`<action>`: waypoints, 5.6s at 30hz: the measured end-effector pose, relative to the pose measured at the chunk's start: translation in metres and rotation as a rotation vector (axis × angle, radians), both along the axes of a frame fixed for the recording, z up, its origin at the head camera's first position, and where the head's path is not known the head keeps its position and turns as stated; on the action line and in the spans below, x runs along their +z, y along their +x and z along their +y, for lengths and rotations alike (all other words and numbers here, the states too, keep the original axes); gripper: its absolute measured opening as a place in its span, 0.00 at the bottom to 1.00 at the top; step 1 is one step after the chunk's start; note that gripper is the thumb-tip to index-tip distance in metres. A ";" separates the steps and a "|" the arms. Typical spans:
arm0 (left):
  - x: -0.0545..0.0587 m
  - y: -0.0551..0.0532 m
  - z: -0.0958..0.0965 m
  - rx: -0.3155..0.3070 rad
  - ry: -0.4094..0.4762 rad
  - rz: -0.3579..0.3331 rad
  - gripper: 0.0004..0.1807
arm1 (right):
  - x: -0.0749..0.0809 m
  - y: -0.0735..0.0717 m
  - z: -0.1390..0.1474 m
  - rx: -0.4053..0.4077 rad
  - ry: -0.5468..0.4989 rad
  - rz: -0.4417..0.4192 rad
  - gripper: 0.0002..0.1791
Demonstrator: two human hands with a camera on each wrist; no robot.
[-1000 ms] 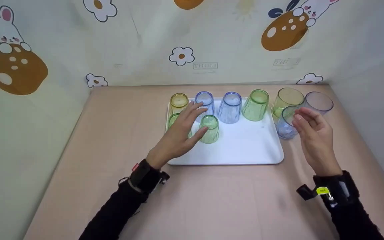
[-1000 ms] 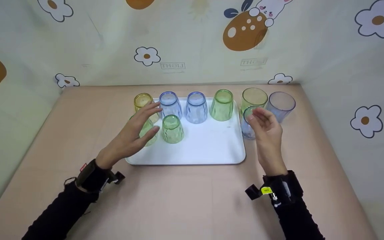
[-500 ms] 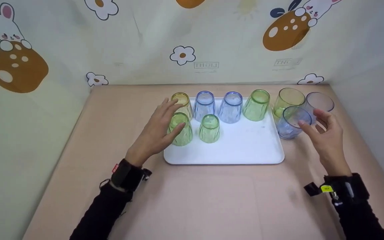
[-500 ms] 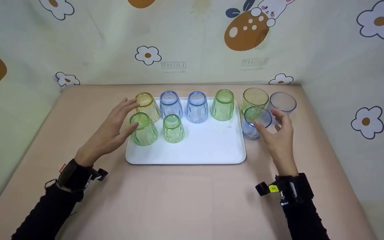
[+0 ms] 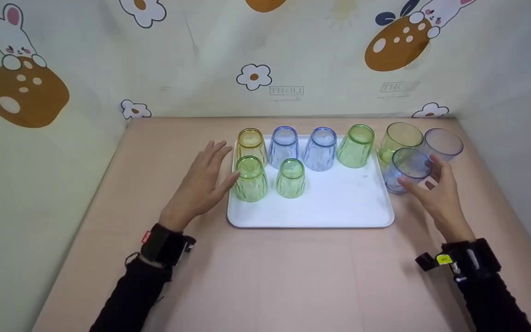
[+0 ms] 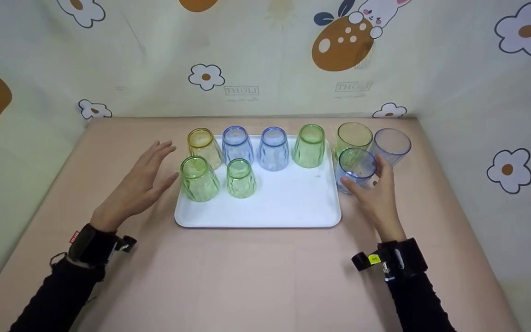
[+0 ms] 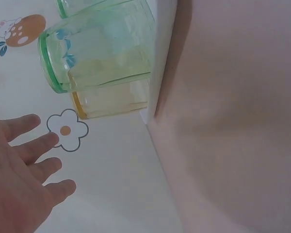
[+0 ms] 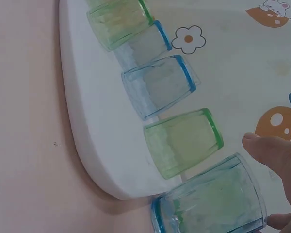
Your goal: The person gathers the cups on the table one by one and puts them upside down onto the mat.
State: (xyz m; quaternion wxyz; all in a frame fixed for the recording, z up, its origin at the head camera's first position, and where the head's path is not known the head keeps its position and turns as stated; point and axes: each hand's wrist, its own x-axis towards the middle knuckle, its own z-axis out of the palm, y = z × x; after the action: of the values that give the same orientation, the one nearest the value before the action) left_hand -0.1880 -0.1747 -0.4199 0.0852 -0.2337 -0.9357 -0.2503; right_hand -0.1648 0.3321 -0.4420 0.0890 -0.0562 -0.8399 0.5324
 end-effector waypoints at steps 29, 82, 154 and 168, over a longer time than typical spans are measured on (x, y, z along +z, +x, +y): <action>-0.015 0.005 -0.017 0.053 -0.135 -0.191 0.53 | -0.022 -0.013 -0.005 -0.074 0.026 -0.016 0.51; -0.013 0.014 -0.011 0.046 -0.107 -0.167 0.52 | 0.049 0.009 -0.048 0.020 -0.974 0.220 0.39; 0.011 0.041 0.158 -0.226 1.146 -0.470 0.71 | 0.044 0.016 -0.176 0.448 -1.458 0.069 0.44; 0.006 0.029 0.184 -0.097 1.485 -0.462 0.74 | 0.039 0.025 -0.200 0.545 -1.403 0.005 0.44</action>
State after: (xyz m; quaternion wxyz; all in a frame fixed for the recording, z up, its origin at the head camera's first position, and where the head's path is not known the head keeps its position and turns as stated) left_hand -0.1593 0.0088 -0.4134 0.0114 -0.0982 -0.5057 -0.8570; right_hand -0.1394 0.1322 -0.4035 -0.1007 0.1113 -0.2877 0.9459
